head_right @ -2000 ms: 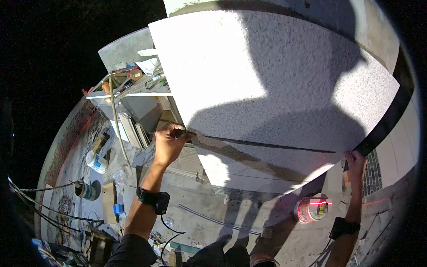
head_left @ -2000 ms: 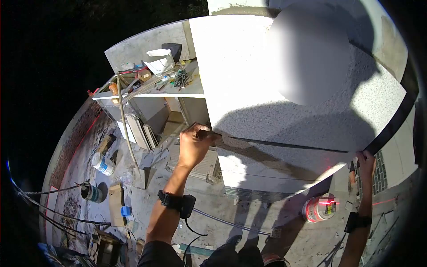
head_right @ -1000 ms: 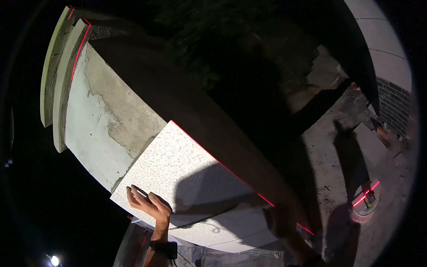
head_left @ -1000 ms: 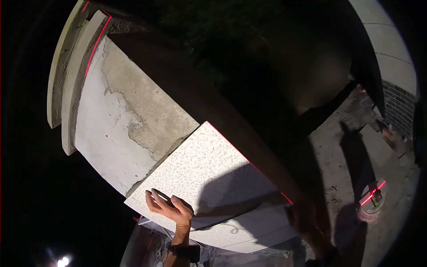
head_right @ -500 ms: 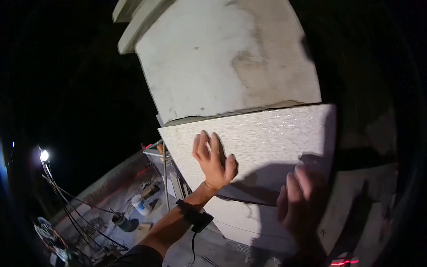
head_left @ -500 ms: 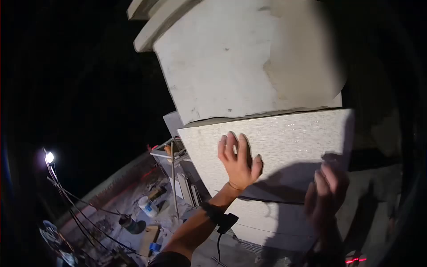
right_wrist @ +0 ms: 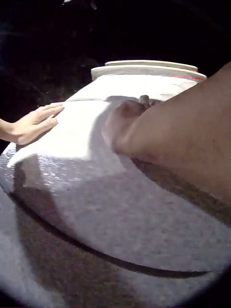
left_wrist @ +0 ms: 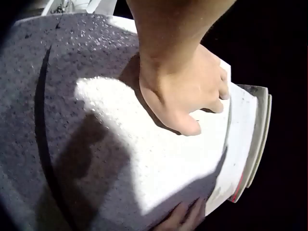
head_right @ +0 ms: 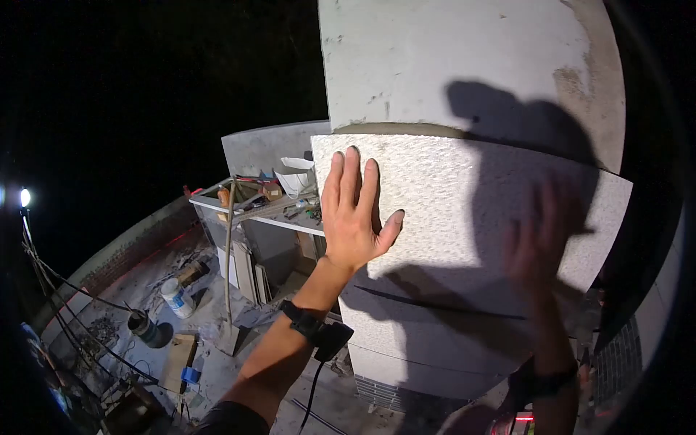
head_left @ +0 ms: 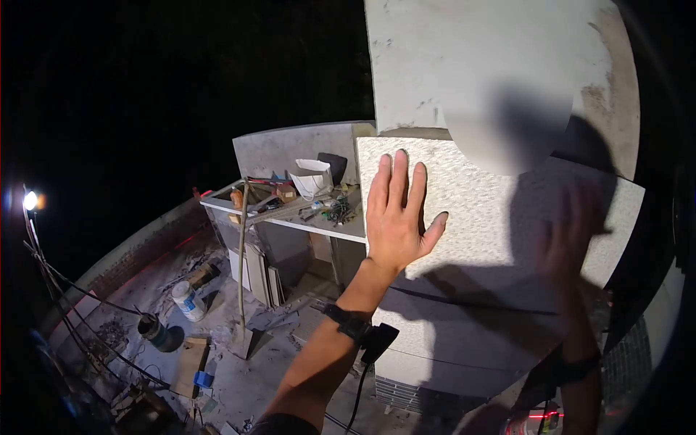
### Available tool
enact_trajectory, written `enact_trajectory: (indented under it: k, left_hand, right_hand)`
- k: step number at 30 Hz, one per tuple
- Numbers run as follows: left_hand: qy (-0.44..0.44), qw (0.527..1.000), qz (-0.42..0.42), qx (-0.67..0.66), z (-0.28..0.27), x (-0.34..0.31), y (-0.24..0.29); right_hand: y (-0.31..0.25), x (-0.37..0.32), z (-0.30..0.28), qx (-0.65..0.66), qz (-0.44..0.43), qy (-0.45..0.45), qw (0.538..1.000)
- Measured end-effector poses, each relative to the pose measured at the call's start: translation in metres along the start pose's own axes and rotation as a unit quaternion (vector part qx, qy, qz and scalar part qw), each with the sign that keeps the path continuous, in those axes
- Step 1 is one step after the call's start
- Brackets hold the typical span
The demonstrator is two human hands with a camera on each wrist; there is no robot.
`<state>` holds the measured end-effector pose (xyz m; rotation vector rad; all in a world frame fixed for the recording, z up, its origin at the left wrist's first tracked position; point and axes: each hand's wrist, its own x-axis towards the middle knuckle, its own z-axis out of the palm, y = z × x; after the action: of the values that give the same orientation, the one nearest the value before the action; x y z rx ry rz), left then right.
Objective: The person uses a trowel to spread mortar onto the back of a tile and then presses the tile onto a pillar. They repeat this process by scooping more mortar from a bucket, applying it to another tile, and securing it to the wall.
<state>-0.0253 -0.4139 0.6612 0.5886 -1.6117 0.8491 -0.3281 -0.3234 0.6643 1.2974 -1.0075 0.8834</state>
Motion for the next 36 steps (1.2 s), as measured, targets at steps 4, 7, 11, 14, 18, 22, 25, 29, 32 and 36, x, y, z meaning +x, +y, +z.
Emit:
enact_trajectory:
  k: [4,7,11,14,18,22,25,29,32,36]
  left_hand:
    - [-0.020,1.000,0.002,-0.017,0.002,-0.011,-0.014]
    - [-0.002,0.999,-0.034,-0.036,0.006,-0.015,-0.020]
    - [0.015,0.997,-0.035,-0.062,0.006,-0.015,-0.020]
    - [0.045,0.996,-0.022,-0.070,0.009,-0.018,-0.027]
    - [0.069,0.996,-0.001,-0.050,0.017,-0.016,-0.029]
    - [0.198,0.977,0.075,-0.018,0.039,-0.010,-0.039]
    - [0.106,0.991,0.081,0.003,0.007,-0.010,-0.029]
    - [0.151,0.982,0.109,-0.025,0.018,-0.017,-0.034]
    - [0.131,0.987,0.084,-0.029,0.016,-0.025,-0.032]
    - [0.194,0.974,0.115,0.007,0.030,-0.033,-0.037]
  right_hand:
    - [-0.100,0.047,0.015,0.057,-0.039,-0.055,0.996]
    - [-0.106,0.045,0.032,0.050,-0.046,0.032,0.997]
    - [-0.106,0.043,0.035,0.059,-0.053,0.034,0.996]
    - [-0.103,0.039,0.042,0.023,-0.066,0.029,0.997]
    - [-0.103,0.042,0.042,0.019,-0.071,0.049,0.996]
    - [-0.103,0.046,0.057,0.059,-0.086,0.072,0.992]
    - [-0.110,0.043,0.043,0.051,-0.088,0.094,0.990]
    - [-0.104,0.041,0.055,0.023,-0.115,0.127,0.985]
    - [-0.109,0.039,0.053,0.059,-0.108,0.123,0.985]
    - [-0.105,0.041,0.049,-0.003,-0.143,0.122,0.982]
